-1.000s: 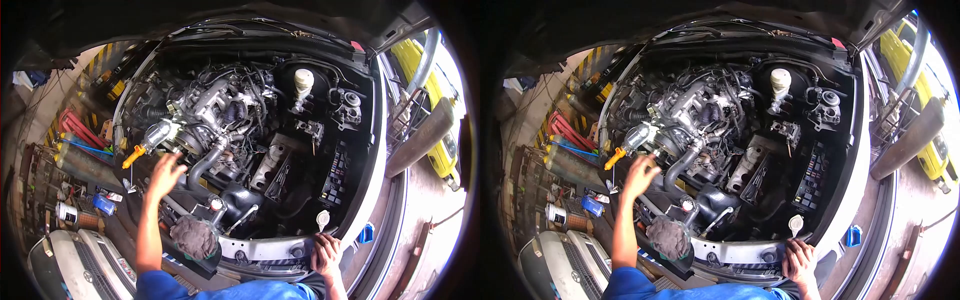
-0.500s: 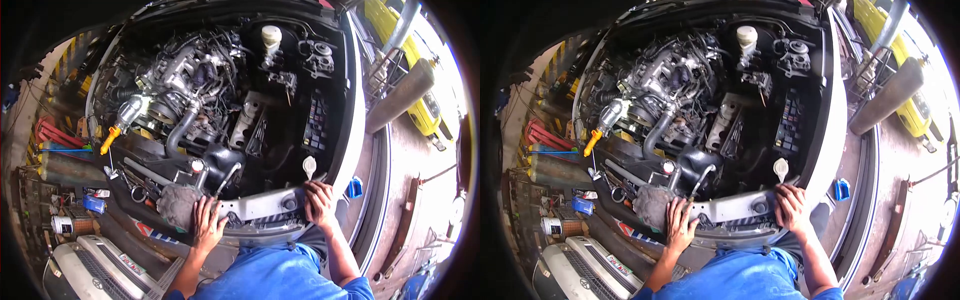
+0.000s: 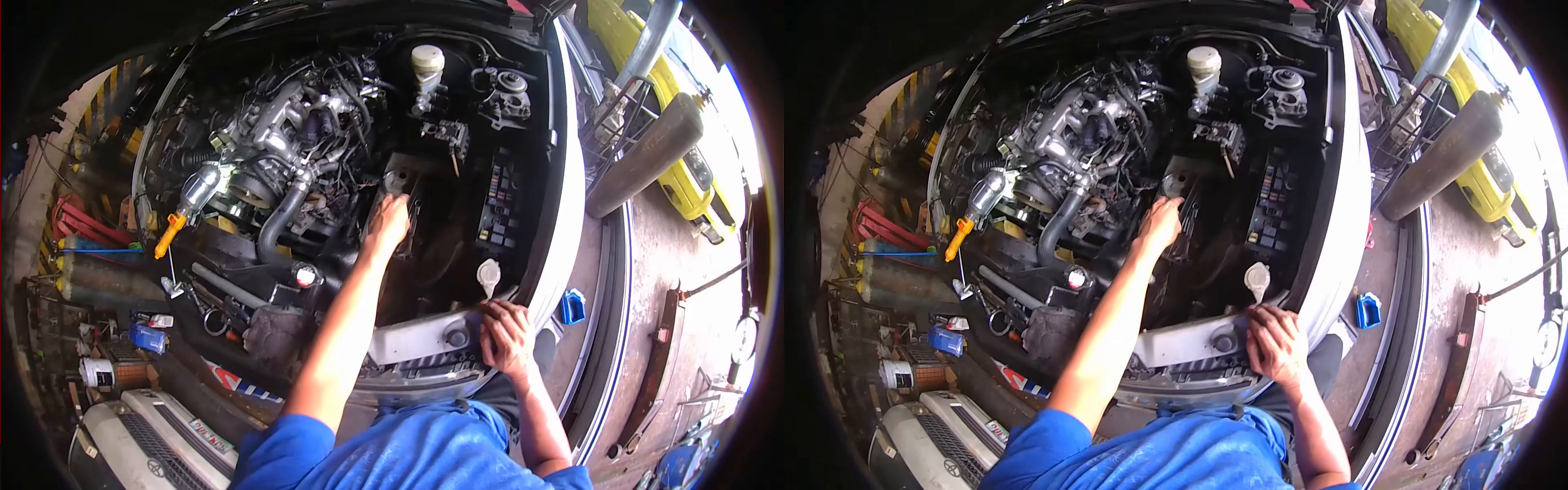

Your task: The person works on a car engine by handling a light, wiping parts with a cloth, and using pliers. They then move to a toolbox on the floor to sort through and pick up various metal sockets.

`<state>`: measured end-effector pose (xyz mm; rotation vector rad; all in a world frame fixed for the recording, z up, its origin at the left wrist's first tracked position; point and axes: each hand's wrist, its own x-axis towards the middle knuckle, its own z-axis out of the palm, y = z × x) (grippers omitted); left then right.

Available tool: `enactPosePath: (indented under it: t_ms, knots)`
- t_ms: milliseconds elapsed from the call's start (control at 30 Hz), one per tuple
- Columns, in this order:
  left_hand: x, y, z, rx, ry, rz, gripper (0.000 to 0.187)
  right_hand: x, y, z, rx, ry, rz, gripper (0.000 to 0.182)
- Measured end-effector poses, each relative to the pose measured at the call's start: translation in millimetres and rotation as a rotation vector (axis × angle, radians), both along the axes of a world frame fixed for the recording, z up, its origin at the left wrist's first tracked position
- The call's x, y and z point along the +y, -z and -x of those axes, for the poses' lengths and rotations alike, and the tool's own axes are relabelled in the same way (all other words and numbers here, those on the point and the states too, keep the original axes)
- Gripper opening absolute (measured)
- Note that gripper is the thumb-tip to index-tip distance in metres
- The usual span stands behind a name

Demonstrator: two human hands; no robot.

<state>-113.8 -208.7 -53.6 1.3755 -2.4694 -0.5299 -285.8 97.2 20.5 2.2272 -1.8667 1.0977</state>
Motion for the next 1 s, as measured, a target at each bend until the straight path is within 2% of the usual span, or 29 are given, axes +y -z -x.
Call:
enactPosePath:
  t_ms: [33,100,133,233,267,333,367,400,467,500,533,567,633,700,733,767,833,900,933,967,1000]
  knots:
    - [-15,1,15,-0.045,-0.134,-0.142,0.043,0,2,1,0.006,0.001,0.003,0.029]
    - [-49,43,23,-0.071,-0.219,-0.154,0.045,0,0,2,-0.007,-0.001,0.003,0.028]
    - [-59,62,23,-0.095,-0.237,-0.123,0.045,-2,-3,3,-0.012,-0.008,0.004,0.028]
    - [-71,70,22,-0.047,-0.229,-0.101,0.038,0,0,5,-0.017,-0.007,-0.011,0.027]
    - [-78,83,24,0.298,-0.322,-0.311,0.032,1,1,6,-0.021,-0.006,-0.002,0.027]
    - [-79,84,23,0.48,-0.339,-0.181,0.02,-1,0,5,-0.037,-0.025,0.003,0.026]
    - [-66,59,28,0.273,-0.262,0.123,0.016,0,3,4,-0.033,-0.019,-0.007,0.025]
    - [-61,51,33,0.421,-0.324,0.172,0.014,0,5,4,-0.029,-0.028,-0.011,0.024]
    - [-44,12,33,0.588,-0.352,0.163,0.016,0,4,1,-0.01,-0.042,-0.009,0.023]
    - [-28,-23,29,0.625,-0.377,-0.032,0.017,0,4,0,0.009,-0.039,-0.001,0.022]
    - [-12,-49,22,0.684,-0.349,-0.07,0.016,1,5,0,0.025,-0.04,-0.019,0.021]
    - [1,-67,10,0.74,-0.273,0.101,0.014,2,4,-1,0.039,-0.041,-0.043,0.02]
    - [41,-124,-26,0.748,-0.285,0.177,0.013,2,3,-3,0.041,-0.06,-0.021,0.02]
    - [77,-167,-81,0.745,-0.42,0.359,0.015,5,10,0,0.048,-0.044,-0.054,0.021]
    - [86,-177,-117,0.654,-0.514,0.404,0.015,4,10,1,0.066,-0.046,-0.043,0.021]
    - [100,-197,-151,0.568,-0.673,0.294,0.016,5,10,0,0.083,-0.043,-0.032,0.022]
    - [102,-192,-231,0.339,-0.75,0.509,0.019,5,9,-1,0.064,-0.055,-0.031,0.021]
    - [91,-156,-314,0.175,-0.867,0.603,0.019,4,11,-1,0.043,-0.046,-0.034,0.021]
    - [95,-157,-335,0.175,-0.974,0.457,0.021,4,7,-3,0.046,-0.051,-0.023,0.021]
    - [89,-146,-361,0.023,-1.078,0.353,0.024,3,3,-4,0.051,-0.038,-0.02,0.02]
    - [85,-136,-382,-0.053,-1.094,0.344,0.026,4,1,-6,0.018,-0.046,-0.003,0.021]
